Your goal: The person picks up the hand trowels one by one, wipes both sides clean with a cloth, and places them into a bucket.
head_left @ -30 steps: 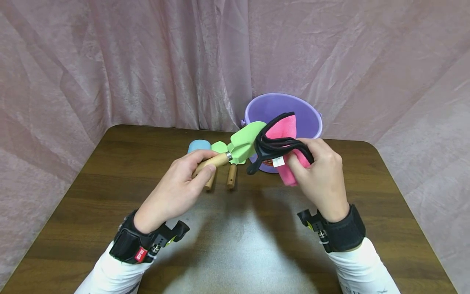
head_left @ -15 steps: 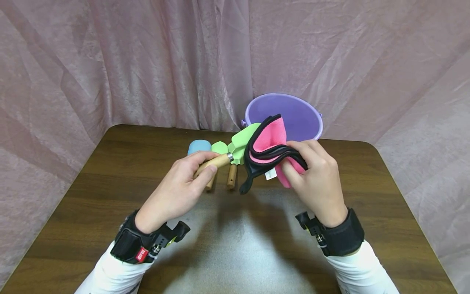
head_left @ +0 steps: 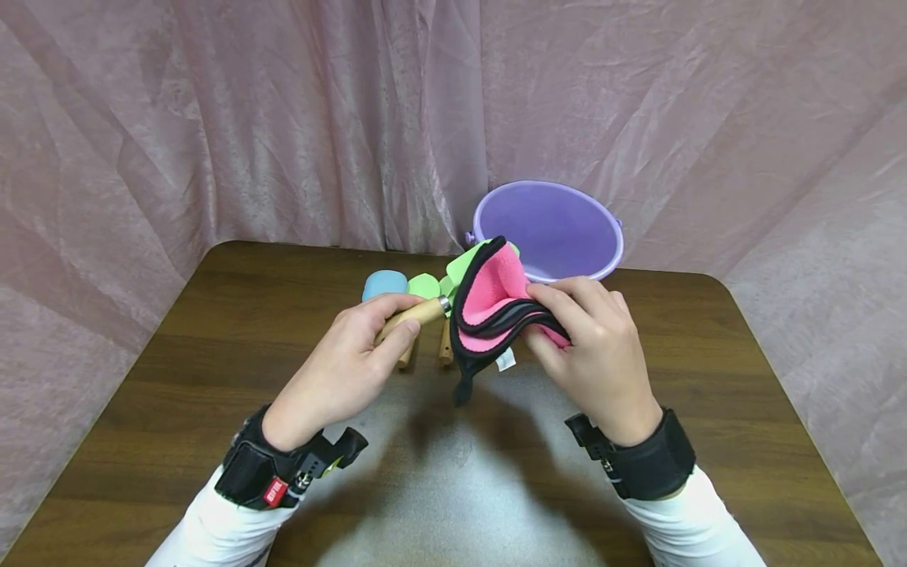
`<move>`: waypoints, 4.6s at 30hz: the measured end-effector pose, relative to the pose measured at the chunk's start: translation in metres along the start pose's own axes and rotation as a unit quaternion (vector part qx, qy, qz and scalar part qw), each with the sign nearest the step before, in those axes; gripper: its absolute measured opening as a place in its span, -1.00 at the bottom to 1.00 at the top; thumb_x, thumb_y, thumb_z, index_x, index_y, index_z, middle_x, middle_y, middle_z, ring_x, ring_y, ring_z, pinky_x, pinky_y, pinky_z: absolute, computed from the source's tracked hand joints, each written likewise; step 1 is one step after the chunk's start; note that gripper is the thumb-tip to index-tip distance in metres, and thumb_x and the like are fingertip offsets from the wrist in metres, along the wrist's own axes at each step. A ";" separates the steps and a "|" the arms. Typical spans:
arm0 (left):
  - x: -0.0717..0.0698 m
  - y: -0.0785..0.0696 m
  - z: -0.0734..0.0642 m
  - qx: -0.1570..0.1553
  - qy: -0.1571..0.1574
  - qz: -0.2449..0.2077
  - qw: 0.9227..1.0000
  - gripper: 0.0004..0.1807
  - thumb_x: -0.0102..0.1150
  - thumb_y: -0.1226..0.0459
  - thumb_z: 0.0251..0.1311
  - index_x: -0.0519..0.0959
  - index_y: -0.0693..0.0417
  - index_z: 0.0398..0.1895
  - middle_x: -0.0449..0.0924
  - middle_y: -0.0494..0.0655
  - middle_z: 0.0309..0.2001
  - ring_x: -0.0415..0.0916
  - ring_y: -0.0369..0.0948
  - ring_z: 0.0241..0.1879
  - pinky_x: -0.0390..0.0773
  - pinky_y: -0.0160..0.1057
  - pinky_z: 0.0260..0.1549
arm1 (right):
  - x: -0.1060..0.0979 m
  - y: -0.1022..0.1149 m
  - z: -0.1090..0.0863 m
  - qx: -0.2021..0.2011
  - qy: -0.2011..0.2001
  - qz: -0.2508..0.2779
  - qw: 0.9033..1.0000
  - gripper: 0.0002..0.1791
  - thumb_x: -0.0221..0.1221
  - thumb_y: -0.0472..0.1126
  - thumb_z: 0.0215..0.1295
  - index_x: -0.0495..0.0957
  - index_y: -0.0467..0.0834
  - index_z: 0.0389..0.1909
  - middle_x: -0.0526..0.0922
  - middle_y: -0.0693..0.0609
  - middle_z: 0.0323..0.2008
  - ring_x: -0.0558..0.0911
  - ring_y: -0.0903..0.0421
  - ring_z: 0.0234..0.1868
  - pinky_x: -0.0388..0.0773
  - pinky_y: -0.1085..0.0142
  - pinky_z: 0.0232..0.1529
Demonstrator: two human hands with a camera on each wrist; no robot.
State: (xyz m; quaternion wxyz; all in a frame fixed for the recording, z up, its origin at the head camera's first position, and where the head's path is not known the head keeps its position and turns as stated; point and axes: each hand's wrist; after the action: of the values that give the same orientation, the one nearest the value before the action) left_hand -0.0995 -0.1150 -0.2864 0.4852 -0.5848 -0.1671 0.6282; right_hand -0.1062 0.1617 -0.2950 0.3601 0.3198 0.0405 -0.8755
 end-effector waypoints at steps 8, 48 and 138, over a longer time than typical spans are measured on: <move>-0.001 0.002 0.000 0.003 -0.004 0.007 1.000 -0.72 0.04 0.20 0.44 0.58 -0.04 0.14 0.51 -0.18 -0.37 0.43 -0.23 -0.35 0.45 -0.20 -0.36 | 0.001 0.004 0.001 -0.058 0.009 -0.008 0.998 -0.62 0.26 -0.31 0.10 0.69 -0.15 0.00 0.61 -0.07 -0.23 0.55 -0.07 -0.22 0.27 0.06 -0.37; -0.010 0.000 -0.002 -0.010 -0.015 -0.008 1.000 -0.74 0.04 0.22 0.41 0.63 -0.13 0.06 0.51 -0.18 -0.34 0.41 -0.22 -0.37 0.41 -0.20 -0.37 | -0.004 -0.017 -0.001 0.082 -0.010 -0.012 0.997 -0.71 0.28 -0.15 0.18 0.71 -0.18 -0.12 0.65 -0.02 -0.27 0.61 0.06 -0.25 0.22 0.12 -0.37; -0.009 0.004 -0.001 -0.004 -0.036 0.010 0.999 -0.70 0.01 0.06 0.47 0.64 -0.02 0.00 0.54 -0.28 -0.03 0.42 -0.28 -0.02 0.42 -0.10 -0.02 | 0.005 0.007 0.000 -0.073 0.007 -0.028 0.997 -0.69 0.26 -0.27 0.13 0.73 -0.09 -0.08 0.64 -0.08 -0.20 0.53 -0.10 -0.22 0.22 -0.11 -0.22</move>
State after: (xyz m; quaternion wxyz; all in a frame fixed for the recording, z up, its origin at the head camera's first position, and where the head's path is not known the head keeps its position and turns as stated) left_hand -0.1015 -0.1244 -0.2852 0.4705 -0.5653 -0.1807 0.6530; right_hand -0.1042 0.1541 -0.2969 0.3571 0.2975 0.1158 -0.8778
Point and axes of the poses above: each hand's wrist, its own z-axis towards the middle knuckle, its own x-axis out of the palm, y = z × x
